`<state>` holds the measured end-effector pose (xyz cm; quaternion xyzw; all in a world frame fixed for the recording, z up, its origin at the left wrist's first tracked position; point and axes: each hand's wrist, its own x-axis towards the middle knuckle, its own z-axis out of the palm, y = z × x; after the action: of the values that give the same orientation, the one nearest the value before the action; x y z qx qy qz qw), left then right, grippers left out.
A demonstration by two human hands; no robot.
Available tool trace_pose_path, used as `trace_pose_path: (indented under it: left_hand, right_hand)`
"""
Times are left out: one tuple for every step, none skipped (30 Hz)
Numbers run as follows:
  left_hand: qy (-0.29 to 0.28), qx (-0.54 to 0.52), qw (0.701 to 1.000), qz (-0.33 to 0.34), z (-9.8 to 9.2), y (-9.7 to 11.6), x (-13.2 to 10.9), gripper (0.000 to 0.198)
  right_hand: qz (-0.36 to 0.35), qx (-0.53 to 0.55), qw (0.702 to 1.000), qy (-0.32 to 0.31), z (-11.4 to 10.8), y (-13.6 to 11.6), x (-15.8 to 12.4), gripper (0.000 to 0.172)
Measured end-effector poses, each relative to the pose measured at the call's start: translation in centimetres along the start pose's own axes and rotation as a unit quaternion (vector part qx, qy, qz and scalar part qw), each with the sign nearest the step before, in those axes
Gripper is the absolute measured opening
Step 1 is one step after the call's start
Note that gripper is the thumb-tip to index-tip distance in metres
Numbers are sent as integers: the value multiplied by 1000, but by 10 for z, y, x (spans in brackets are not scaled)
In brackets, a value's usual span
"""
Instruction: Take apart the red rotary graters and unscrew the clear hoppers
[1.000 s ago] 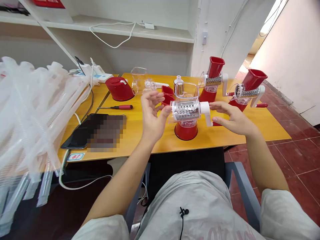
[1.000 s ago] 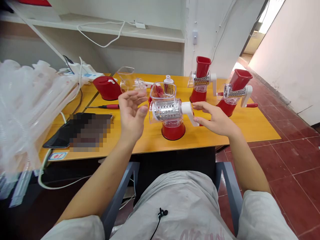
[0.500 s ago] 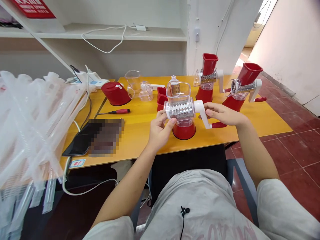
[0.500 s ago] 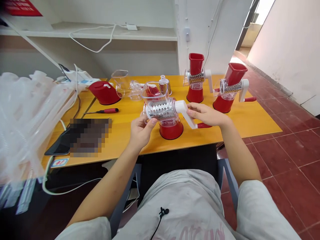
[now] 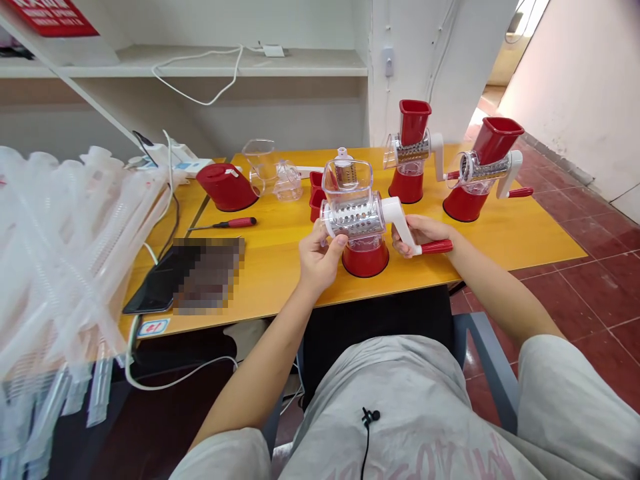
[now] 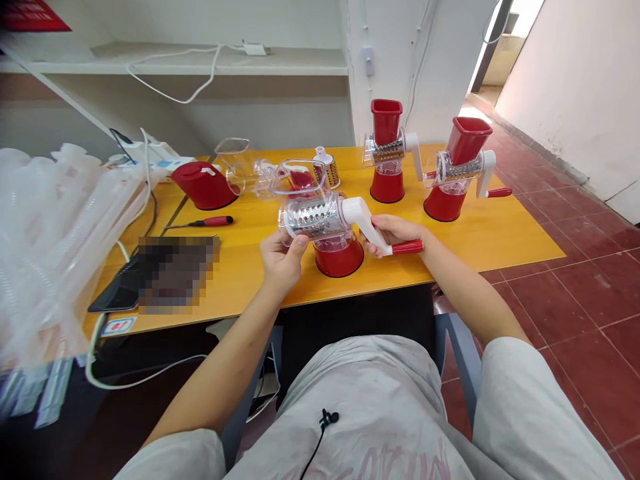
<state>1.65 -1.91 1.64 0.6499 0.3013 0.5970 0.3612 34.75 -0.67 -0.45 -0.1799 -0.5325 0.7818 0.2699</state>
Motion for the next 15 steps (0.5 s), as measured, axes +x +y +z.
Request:
trace_pose_path:
  left_hand:
    - [2,2,1000,3,1,0,0,72]
    - [3,6,1000,8,1,0,-1,72]
    - [5,9,1000,11,1,0,-1,73]
    - [6,12,1000,13,2,-1,-1,73]
    - [7,14,1000,14,2,-1,-2,74]
    - [8,16,1000,15,2,-1,-2,74]
    - [8,18,1000,16,3,-1,-3,75]
    - [9,19,1000,17,3,-1,-3,75]
    - [9,20,1000,18,4,-1,-4,75]
    - [9,21,1000,20,4,-2,-4,75]
    - [10,21,999,22,4,-2,-4,74]
    - [10,21,999,26,4,-2,-4,74]
    - [10,20,999,29,4,-2,-4,73]
    - [11,19,999,33,4,-2,-4,72]
    - [12,18,999,36,4,-3,-4,71]
  right_hand:
    - [-7,10,1000,-3,-2,4,0,45]
    - [-14,19,1000,-5,-4,7,1,45]
    - [-19,26,999,-9,-6,9,1,45]
    - [-23,32,999,-13,-8,10,2,45]
    - [-24,36,999,-17,-9,10,2,45]
    - [-23,40,999,-20,-10,10,3,45]
    - [-22,42,999,-22,-11,10,3,45]
    - [-20,45,999,-23,-11,9,4,45]
    - [-18,47,998,-23,-11,8,4,45]
    - [-16,49,998,-24,-11,8,5,45]
    - [-15,51,998,-24,-11,7,5,45]
    - [-15,53,998,-23,-11,7,5,45]
    - [-15,54,998,-23,-11,6,5,45]
    - [-16,54,998,-22,-12,6,5,45]
    - [-18,54,998,-20,-12,6,4,46]
